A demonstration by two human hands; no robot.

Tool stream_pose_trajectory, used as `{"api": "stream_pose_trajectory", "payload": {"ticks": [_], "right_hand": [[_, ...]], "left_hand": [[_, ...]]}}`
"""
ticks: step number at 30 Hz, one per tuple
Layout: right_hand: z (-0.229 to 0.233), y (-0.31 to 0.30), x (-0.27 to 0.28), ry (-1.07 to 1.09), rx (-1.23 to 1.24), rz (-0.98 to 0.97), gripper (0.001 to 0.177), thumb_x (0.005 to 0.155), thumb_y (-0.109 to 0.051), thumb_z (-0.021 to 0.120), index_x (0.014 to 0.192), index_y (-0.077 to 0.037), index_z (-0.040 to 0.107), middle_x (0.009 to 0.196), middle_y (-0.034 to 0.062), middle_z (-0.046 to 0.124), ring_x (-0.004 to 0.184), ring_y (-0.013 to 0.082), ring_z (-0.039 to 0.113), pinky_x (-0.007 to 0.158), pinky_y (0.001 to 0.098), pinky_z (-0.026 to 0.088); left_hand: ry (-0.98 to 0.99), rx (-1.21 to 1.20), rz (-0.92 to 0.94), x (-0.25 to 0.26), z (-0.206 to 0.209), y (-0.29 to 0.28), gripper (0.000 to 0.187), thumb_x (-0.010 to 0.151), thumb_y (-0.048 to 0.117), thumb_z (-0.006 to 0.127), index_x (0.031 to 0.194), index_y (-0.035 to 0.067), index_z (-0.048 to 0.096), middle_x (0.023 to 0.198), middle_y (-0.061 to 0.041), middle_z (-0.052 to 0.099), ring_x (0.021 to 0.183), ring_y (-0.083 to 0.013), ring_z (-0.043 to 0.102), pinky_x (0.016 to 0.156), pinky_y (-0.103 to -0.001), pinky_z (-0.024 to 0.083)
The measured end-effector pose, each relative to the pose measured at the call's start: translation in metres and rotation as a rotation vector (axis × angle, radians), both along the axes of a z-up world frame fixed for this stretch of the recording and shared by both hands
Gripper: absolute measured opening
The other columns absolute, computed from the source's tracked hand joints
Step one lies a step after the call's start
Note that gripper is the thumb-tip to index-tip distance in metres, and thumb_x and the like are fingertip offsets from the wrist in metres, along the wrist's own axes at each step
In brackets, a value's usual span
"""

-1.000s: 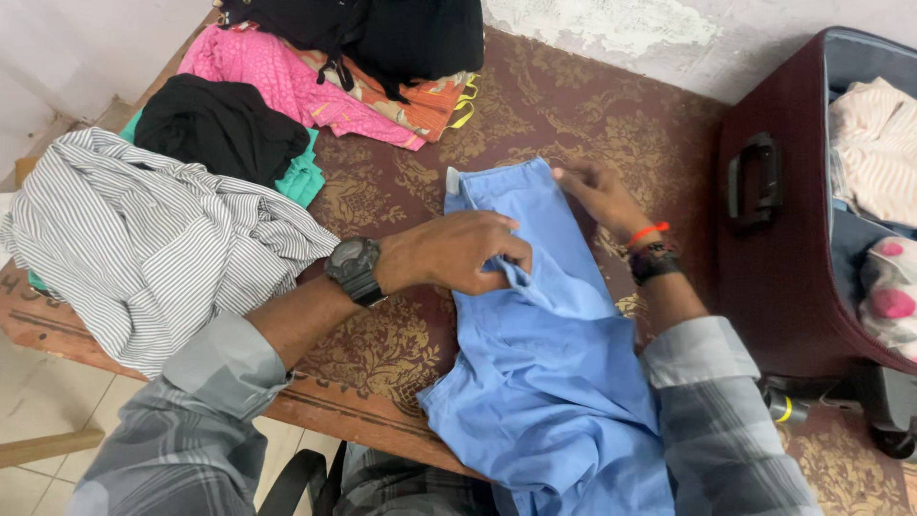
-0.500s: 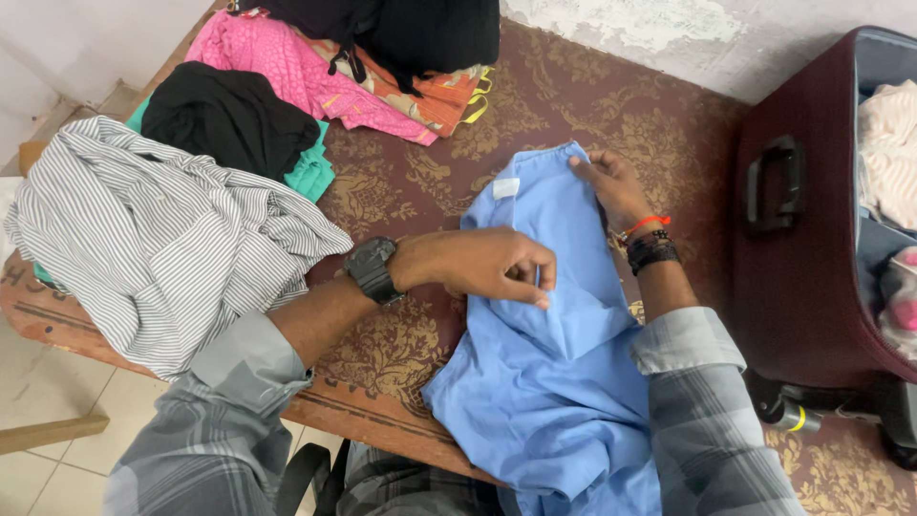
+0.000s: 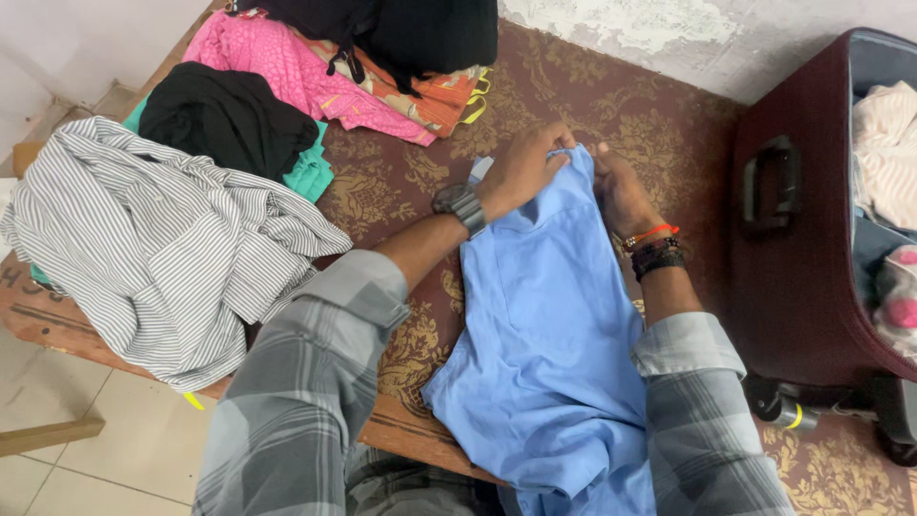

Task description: The person folds a pair of light blue trousers on a table, smoothing the fabric and aligning the legs before folding them into a compact rectangle. The person then places the folded trousers into an open suitcase next to other packed items.

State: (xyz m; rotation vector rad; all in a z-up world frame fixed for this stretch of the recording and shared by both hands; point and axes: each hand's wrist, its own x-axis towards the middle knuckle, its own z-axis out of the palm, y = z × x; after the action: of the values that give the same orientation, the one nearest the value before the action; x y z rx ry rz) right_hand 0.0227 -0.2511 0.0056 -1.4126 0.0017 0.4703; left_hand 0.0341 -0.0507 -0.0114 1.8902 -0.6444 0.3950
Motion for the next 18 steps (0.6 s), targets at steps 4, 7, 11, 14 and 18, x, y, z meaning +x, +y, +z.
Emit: {"api": "stream_pose_trajectory", "payload": {"ticks": [4,7,11,14,18], "right_hand": [[-0.014,-0.01,0.004,-0.153,-0.037,0.042,0.031,0.105,-0.031,0.058,0.12,-0.006,0.067,0.114,0.0012,0.072,0.102,0.0098,0.067,0.089,0.0276,0.055],[-0.034,-0.023,0.014,-0.118,-0.039,0.029,0.022,0.107,-0.019,0.069,0.123,-0.003,0.069,0.11,0.001,0.069,0.095,0.0106,0.063,0.084,0.0289,0.053],[-0.038,-0.031,0.02,-0.082,0.096,0.017,0.018,0.103,-0.018,0.066,0.116,-0.006,0.069,0.108,0.002,0.073,0.095,0.0105,0.069,0.088,0.0294,0.059],[-0.034,-0.03,0.016,-0.071,0.076,0.01,0.018,0.102,-0.019,0.066,0.115,-0.007,0.069,0.109,0.0025,0.074,0.096,0.0107,0.07,0.089,0.0302,0.059],[-0.03,-0.026,0.013,-0.094,0.076,-0.005,0.019,0.103,-0.019,0.066,0.117,-0.006,0.069,0.11,0.0028,0.073,0.096,0.0109,0.069,0.089,0.0294,0.058]], "left_hand": [[-0.041,0.032,0.031,0.031,-0.019,-0.018,0.019,0.087,0.013,0.075,0.101,0.005,0.065,0.097,-0.013,0.074,0.093,-0.0293,0.073,0.079,-0.038,0.056],[0.207,-0.048,-0.076,0.046,-0.021,-0.018,0.039,0.086,0.033,0.077,0.106,0.004,0.062,0.089,-0.012,0.071,0.081,-0.0248,0.07,0.069,-0.034,0.054],[0.388,0.461,-0.259,0.044,0.001,0.018,0.055,0.079,0.061,0.081,0.092,0.008,0.073,0.088,-0.004,0.072,0.08,-0.0154,0.068,0.066,-0.03,0.053],[0.477,0.87,-0.366,0.036,0.025,0.035,0.05,0.075,0.06,0.078,0.087,0.012,0.077,0.084,-0.004,0.073,0.075,-0.0164,0.066,0.063,-0.034,0.048],[0.449,0.782,-0.487,0.033,0.034,0.035,0.045,0.079,0.048,0.08,0.088,0.004,0.074,0.083,-0.011,0.073,0.07,-0.0179,0.063,0.059,-0.037,0.047]]}}
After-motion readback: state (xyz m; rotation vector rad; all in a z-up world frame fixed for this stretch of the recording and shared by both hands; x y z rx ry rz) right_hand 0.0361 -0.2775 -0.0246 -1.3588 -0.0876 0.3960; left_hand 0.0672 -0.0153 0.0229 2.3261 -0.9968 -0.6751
